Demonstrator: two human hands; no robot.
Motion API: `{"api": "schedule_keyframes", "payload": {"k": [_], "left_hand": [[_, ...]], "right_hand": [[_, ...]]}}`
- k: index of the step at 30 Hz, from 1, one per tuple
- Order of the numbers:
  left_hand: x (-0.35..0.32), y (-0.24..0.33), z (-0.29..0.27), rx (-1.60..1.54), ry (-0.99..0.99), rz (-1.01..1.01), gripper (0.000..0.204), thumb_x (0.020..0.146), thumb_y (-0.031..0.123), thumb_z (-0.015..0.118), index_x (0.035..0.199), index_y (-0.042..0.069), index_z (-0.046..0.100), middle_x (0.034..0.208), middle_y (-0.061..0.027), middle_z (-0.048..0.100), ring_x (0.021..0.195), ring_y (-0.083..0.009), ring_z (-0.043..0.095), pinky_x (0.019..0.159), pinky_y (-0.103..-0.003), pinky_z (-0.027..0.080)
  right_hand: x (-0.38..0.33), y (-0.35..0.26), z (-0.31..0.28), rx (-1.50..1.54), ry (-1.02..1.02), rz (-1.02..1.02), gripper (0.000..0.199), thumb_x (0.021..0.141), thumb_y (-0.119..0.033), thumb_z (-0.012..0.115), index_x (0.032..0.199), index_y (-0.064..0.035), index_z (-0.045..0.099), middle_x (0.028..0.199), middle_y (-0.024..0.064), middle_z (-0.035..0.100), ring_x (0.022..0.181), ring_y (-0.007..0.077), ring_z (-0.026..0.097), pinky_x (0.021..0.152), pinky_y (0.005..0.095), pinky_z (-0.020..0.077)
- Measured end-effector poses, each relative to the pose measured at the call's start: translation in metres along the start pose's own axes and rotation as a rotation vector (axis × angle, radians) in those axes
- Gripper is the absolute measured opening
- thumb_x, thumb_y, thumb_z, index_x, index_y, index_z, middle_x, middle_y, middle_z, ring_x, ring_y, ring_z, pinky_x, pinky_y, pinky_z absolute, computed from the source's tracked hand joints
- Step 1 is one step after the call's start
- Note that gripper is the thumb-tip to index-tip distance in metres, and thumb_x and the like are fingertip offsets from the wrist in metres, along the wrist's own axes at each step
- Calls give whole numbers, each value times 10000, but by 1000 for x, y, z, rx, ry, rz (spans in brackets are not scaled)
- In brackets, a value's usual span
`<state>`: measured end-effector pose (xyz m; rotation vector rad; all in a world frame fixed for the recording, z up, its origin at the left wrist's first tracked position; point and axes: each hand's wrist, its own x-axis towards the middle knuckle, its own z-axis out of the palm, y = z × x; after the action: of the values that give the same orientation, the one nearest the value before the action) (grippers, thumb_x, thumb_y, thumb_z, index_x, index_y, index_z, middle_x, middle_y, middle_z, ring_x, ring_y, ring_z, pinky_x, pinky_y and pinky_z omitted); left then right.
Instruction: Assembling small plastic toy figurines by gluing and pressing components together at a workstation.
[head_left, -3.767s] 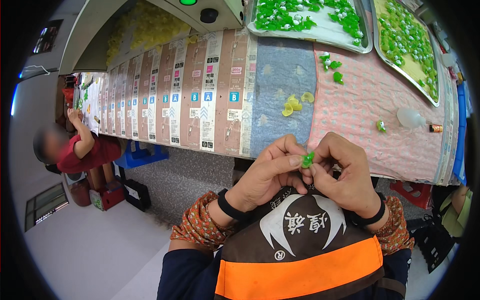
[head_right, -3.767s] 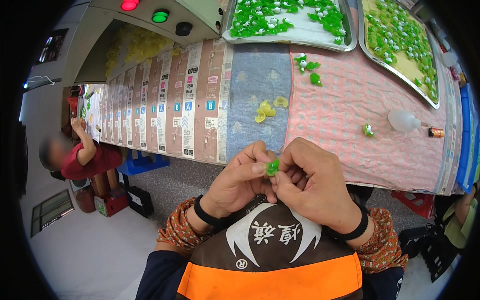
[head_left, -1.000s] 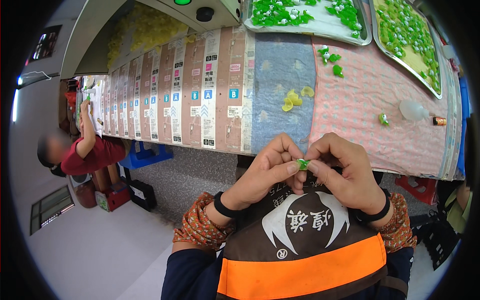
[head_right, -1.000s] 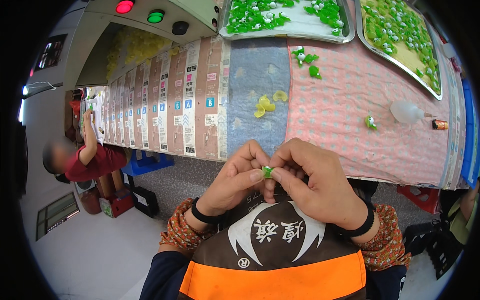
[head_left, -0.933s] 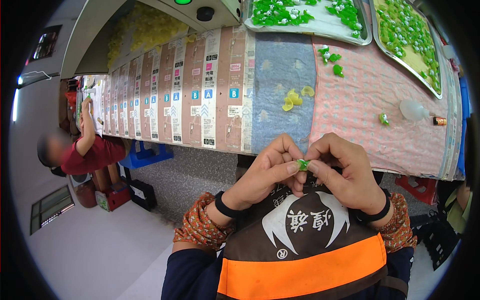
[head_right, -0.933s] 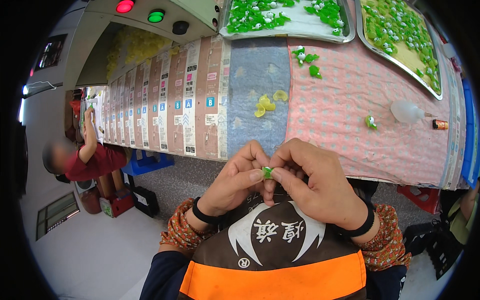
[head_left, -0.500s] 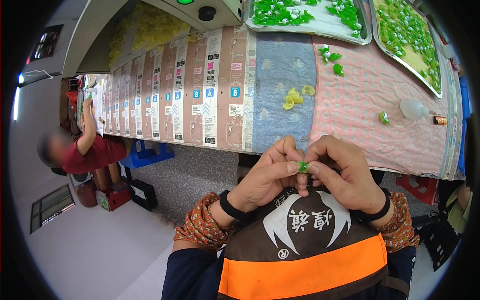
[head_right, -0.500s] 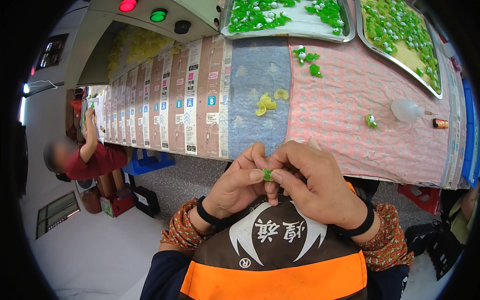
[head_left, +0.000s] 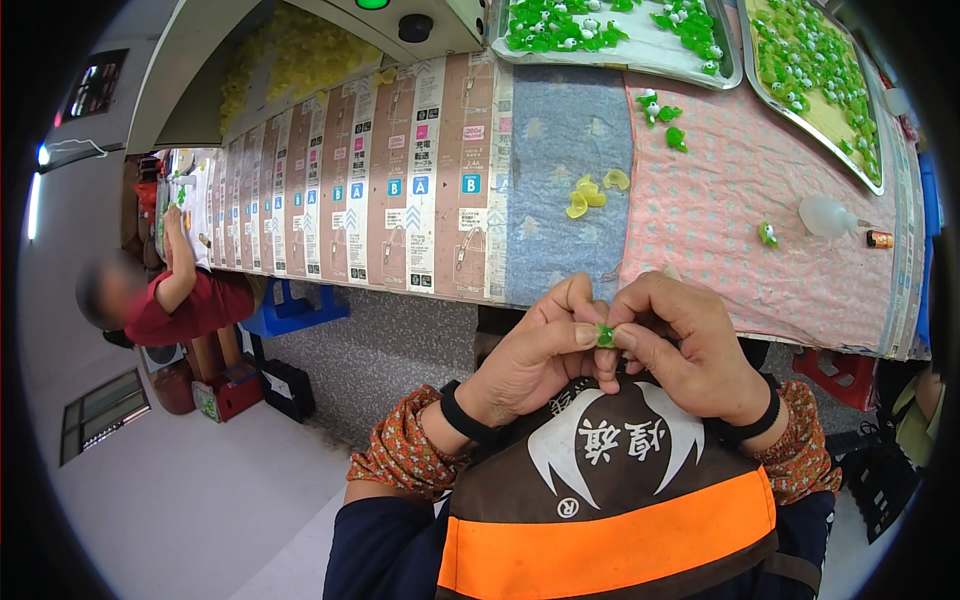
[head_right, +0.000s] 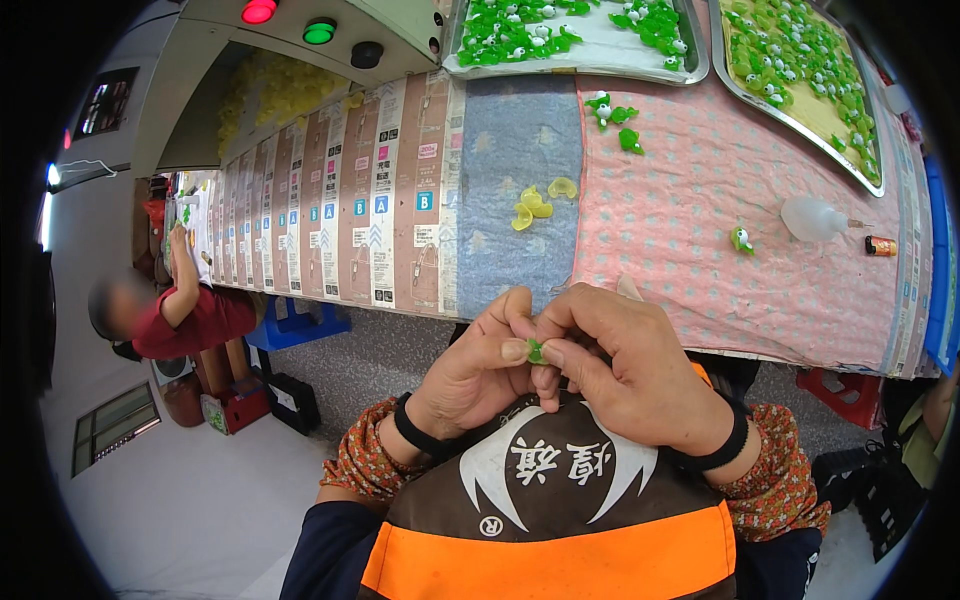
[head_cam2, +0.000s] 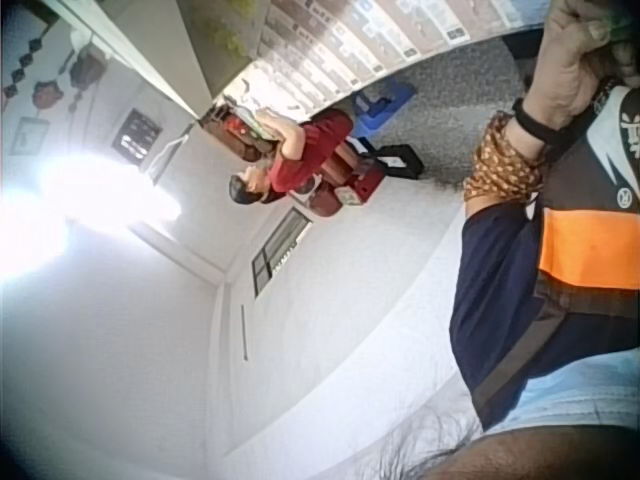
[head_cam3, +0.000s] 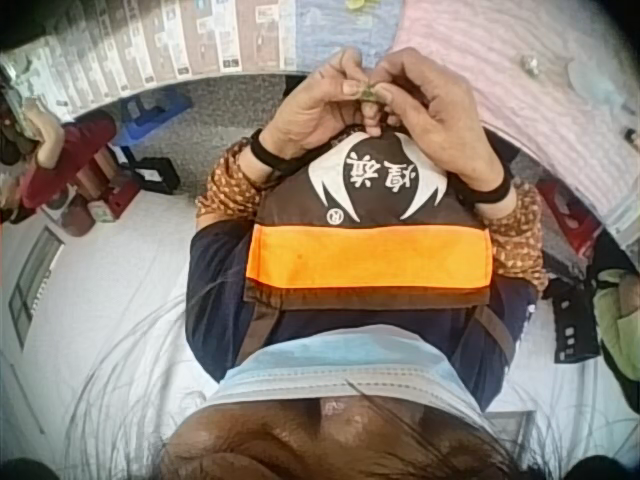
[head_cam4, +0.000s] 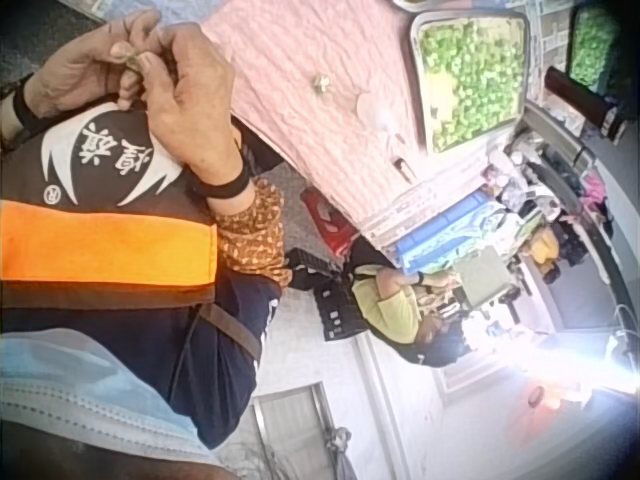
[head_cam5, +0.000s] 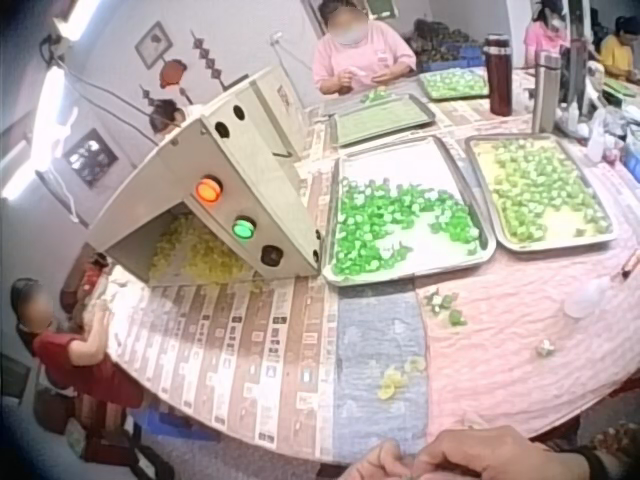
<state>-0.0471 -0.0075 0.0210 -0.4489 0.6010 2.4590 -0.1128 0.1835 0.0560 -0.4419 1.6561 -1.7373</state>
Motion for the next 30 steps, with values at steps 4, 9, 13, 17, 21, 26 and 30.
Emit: {"api": "schedule_keyframes", "payload": {"k": [4,9,13,17,21,26,30], "left_hand": [[0,1,0,18,1,-14,178,949,82,594,950,104,418,869,-89,634,775,-173,670,699,-346,618],[-2,1,2,83,44,-13,151,962,113,591,975,104,441,869,-69,630,766,-147,661,700,-320,608],[-1,2,3,173,72,-2,133,974,144,589,1003,106,464,878,-54,629,766,-125,649,691,-288,585],[0,2,1,190,64,34,147,970,147,598,1000,106,460,893,-49,630,777,-119,645,691,-285,577],[0,2,1,217,58,52,159,967,145,604,998,105,454,924,-48,632,801,-109,643,699,-284,574],[0,1,1,215,70,59,172,964,139,609,995,105,443,936,-51,631,812,-107,643,694,-286,570],[0,0,-1,214,31,56,124,967,121,576,1007,126,458,981,-85,609,850,-163,644,718,-307,555]], "right_hand": [[0,0,-1,3,-15,33,38,930,26,565,963,7,568,791,71,644,696,126,681,616,250,514],[-2,3,-5,-73,-6,-31,76,906,15,594,976,-3,570,821,73,635,691,118,652,618,250,500],[-5,5,-3,-204,60,-87,149,846,20,638,978,-5,572,850,78,601,671,130,617,606,257,489],[-6,6,-1,-304,58,-89,173,816,36,645,965,-3,567,842,93,584,649,169,622,593,273,494],[-5,6,2,-357,94,-174,177,795,50,640,943,0,556,820,118,580,630,216,626,568,306,495],[-5,7,3,-359,104,-191,177,782,57,638,923,-3,548,783,117,575,616,222,624,560,317,490],[-5,6,6,-367,129,-187,174,769,45,650,891,-13,540,740,100,567,592,207,611,557,309,483]]}}
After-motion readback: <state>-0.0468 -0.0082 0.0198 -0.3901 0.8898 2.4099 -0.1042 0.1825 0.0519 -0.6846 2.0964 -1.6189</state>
